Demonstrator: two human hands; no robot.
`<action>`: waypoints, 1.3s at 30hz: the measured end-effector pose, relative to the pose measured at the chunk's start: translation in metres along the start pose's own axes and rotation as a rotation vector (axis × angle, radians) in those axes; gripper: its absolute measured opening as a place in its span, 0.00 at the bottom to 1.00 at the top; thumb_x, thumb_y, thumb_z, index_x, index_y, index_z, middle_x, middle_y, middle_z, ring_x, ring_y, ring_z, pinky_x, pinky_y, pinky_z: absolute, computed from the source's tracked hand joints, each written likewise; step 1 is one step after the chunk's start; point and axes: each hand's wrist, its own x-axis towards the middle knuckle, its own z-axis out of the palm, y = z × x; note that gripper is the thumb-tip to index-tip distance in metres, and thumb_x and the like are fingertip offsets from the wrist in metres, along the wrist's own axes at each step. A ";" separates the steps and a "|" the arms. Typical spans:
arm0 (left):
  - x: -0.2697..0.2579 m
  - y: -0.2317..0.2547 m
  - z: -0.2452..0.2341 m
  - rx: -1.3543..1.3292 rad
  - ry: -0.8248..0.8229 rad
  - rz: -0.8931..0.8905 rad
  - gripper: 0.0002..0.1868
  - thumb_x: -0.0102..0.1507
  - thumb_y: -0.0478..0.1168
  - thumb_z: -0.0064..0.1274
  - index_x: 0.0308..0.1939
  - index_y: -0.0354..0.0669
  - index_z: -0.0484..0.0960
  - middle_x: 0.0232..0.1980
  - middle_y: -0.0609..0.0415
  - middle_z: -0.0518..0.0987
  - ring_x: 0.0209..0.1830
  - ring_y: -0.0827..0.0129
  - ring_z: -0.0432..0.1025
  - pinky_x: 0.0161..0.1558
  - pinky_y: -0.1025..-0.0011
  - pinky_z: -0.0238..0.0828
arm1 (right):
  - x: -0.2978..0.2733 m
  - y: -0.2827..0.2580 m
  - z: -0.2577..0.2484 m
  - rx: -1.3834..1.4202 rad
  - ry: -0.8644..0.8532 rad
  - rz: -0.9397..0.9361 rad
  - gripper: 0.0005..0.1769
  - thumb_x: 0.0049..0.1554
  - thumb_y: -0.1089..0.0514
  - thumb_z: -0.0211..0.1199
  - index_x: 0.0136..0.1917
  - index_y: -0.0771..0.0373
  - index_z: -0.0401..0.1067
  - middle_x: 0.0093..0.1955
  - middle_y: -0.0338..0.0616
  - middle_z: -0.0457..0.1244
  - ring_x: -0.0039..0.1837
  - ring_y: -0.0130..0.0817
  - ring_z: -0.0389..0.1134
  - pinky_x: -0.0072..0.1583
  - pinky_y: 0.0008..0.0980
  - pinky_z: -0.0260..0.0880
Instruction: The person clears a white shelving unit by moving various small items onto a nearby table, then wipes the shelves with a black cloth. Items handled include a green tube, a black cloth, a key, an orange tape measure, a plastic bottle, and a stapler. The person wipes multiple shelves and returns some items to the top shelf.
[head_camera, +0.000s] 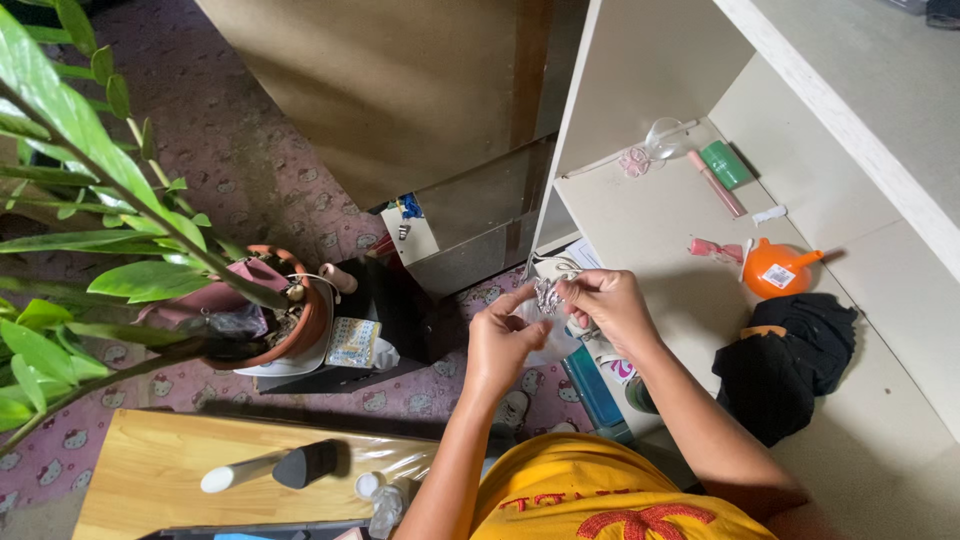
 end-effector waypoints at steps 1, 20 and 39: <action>0.002 -0.002 0.000 -0.017 0.029 0.003 0.26 0.57 0.39 0.66 0.60 0.44 0.85 0.25 0.52 0.80 0.23 0.79 0.70 0.28 0.78 0.68 | -0.001 -0.003 0.002 -0.043 -0.032 -0.016 0.12 0.58 0.55 0.70 0.42 0.68 0.81 0.33 0.45 0.69 0.31 0.23 0.62 0.33 0.23 0.63; 0.022 -0.027 -0.001 -0.712 0.196 -0.005 0.08 0.67 0.36 0.58 0.37 0.31 0.83 0.29 0.56 0.79 0.25 0.77 0.70 0.30 0.79 0.68 | -0.032 -0.018 -0.012 -0.010 0.088 -0.446 0.05 0.59 0.63 0.66 0.48 0.68 0.79 0.40 0.42 0.71 0.40 0.25 0.71 0.45 0.23 0.74; -0.002 -0.009 -0.025 -0.333 0.162 0.087 0.28 0.58 0.31 0.64 0.63 0.35 0.79 0.57 0.50 0.82 0.29 0.80 0.72 0.32 0.77 0.75 | -0.010 -0.011 -0.018 0.743 -0.006 -0.147 0.09 0.58 0.67 0.66 0.54 0.66 0.77 0.49 0.42 0.70 0.51 0.28 0.71 0.54 0.24 0.73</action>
